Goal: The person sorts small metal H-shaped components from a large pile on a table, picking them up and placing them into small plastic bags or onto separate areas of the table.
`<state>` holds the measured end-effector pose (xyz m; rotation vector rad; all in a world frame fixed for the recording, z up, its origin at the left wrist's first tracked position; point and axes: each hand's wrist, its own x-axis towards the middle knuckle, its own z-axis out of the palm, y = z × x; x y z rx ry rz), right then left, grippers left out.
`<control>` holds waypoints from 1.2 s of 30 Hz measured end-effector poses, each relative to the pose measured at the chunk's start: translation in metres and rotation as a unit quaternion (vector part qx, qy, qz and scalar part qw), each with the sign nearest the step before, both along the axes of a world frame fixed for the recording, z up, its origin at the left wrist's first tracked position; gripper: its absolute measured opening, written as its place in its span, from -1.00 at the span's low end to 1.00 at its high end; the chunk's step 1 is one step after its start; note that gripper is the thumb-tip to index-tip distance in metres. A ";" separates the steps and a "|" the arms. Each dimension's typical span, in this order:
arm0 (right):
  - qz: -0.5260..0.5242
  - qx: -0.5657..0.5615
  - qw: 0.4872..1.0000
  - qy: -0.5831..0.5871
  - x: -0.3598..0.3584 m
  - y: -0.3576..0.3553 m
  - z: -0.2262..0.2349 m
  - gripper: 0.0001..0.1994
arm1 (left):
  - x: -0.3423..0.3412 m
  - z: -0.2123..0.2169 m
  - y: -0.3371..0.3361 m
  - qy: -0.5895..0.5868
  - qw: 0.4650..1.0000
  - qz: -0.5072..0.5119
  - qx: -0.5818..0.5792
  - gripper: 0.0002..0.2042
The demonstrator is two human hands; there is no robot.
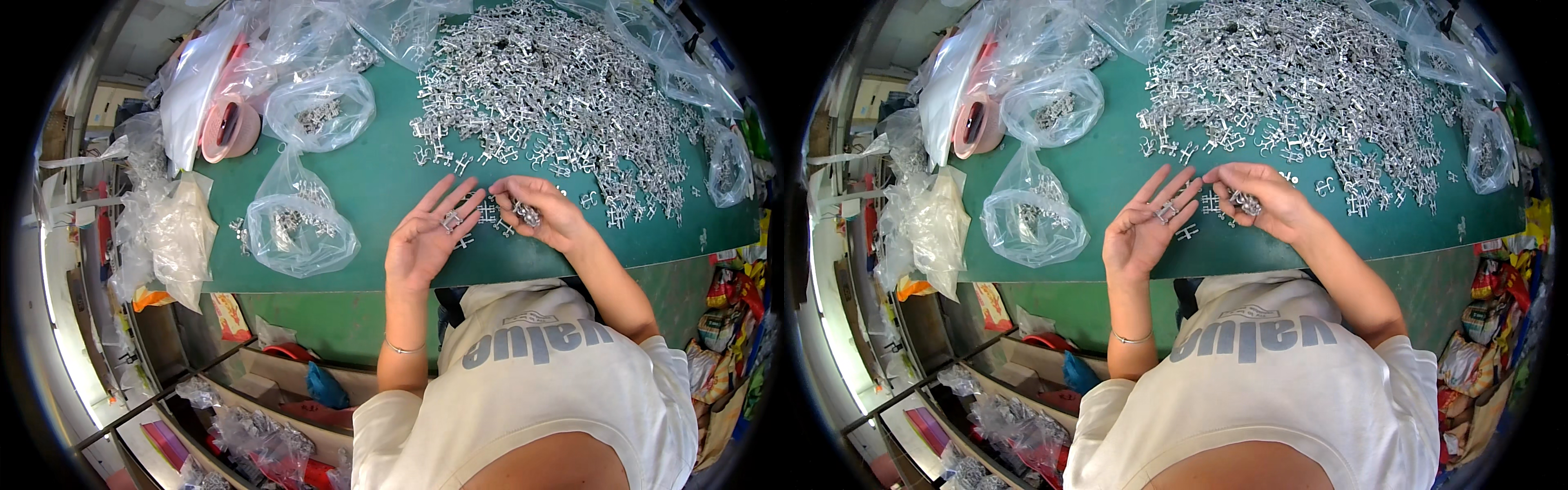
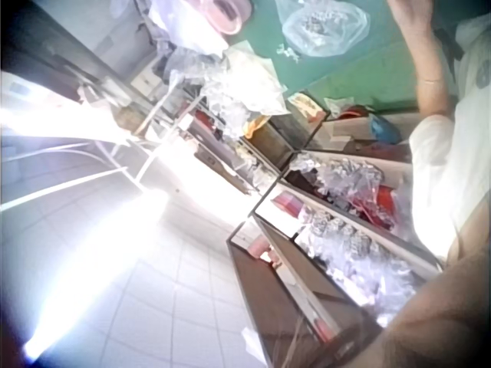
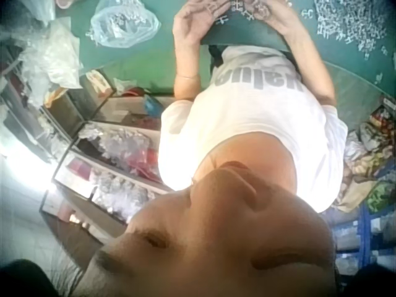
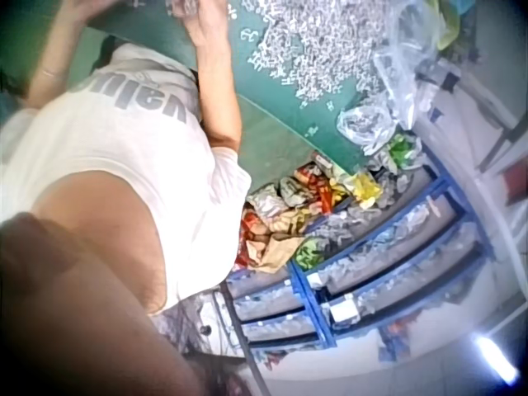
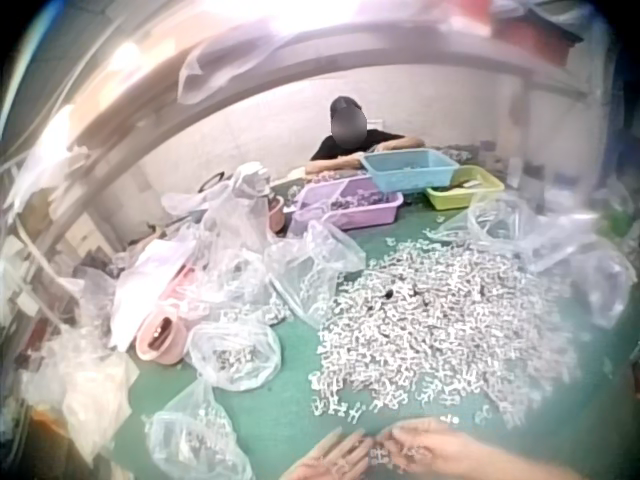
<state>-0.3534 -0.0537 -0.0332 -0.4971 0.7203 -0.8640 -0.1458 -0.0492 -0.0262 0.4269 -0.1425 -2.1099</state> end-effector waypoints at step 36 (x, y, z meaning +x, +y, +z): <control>0.006 -0.121 0.931 0.345 -0.016 0.019 0.001 -0.80 | -0.013 -0.012 0.016 -0.812 0.460 0.086 -0.349 -0.67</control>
